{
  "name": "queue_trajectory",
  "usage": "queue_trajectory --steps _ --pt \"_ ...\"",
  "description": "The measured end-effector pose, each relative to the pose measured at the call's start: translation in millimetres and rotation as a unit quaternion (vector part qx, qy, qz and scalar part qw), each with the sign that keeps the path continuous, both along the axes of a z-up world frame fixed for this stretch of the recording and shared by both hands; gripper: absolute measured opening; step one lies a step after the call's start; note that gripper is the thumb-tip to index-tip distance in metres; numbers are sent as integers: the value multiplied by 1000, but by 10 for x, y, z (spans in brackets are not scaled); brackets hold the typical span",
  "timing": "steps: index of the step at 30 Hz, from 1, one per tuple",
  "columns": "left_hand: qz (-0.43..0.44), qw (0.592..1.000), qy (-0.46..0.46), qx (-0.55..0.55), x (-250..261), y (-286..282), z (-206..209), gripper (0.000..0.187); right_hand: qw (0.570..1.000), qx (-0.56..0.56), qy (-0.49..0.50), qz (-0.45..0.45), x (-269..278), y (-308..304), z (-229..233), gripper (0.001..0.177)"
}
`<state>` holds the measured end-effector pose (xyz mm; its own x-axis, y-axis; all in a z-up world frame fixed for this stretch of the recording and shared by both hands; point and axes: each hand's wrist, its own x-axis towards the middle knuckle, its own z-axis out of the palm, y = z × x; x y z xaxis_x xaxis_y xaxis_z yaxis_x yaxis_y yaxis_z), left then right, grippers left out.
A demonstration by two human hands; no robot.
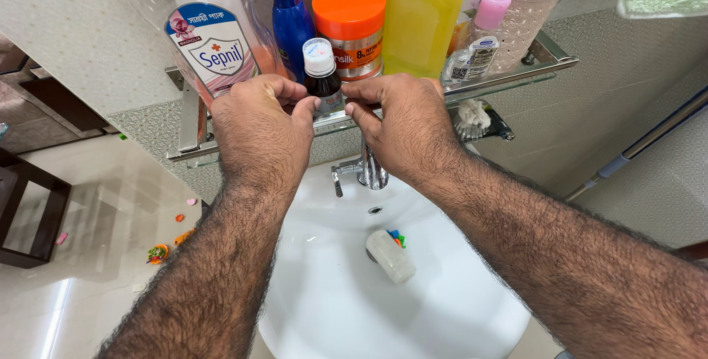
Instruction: The person organizes bathroom items by placing a comb and toothbrush into a holder, then arranging several bottles and containers on a glass shelf above the sink. The person handles a yellow bottle, a small white bottle, a pink-capped bottle, an orange-capped container, and a black bottle, placing each on the shelf.
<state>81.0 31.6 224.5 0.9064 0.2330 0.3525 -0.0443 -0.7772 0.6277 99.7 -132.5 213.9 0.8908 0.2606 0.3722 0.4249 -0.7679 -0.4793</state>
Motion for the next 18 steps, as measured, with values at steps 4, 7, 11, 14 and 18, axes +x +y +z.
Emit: queue_trajectory --steps 4,7,11,14,18 --pt "1 1000 -6 18 11 -4 -10 14 1000 -5 -8 7 16 -8 -5 25" --pt "-3 1000 -10 10 8 -8 -23 13 1000 -5 -7 2 16 -5 -12 25" --pt "1 999 -32 -18 -19 6 -30 13 998 64 13 14 0 -19 -20 29" --pt "-35 989 -123 -80 -116 24 -76 14 991 107 -45 64 -67 -117 -39 31" --pt "-112 955 -258 -94 -370 98 -180 12 966 91 -220 101 -303 -383 -145 25"
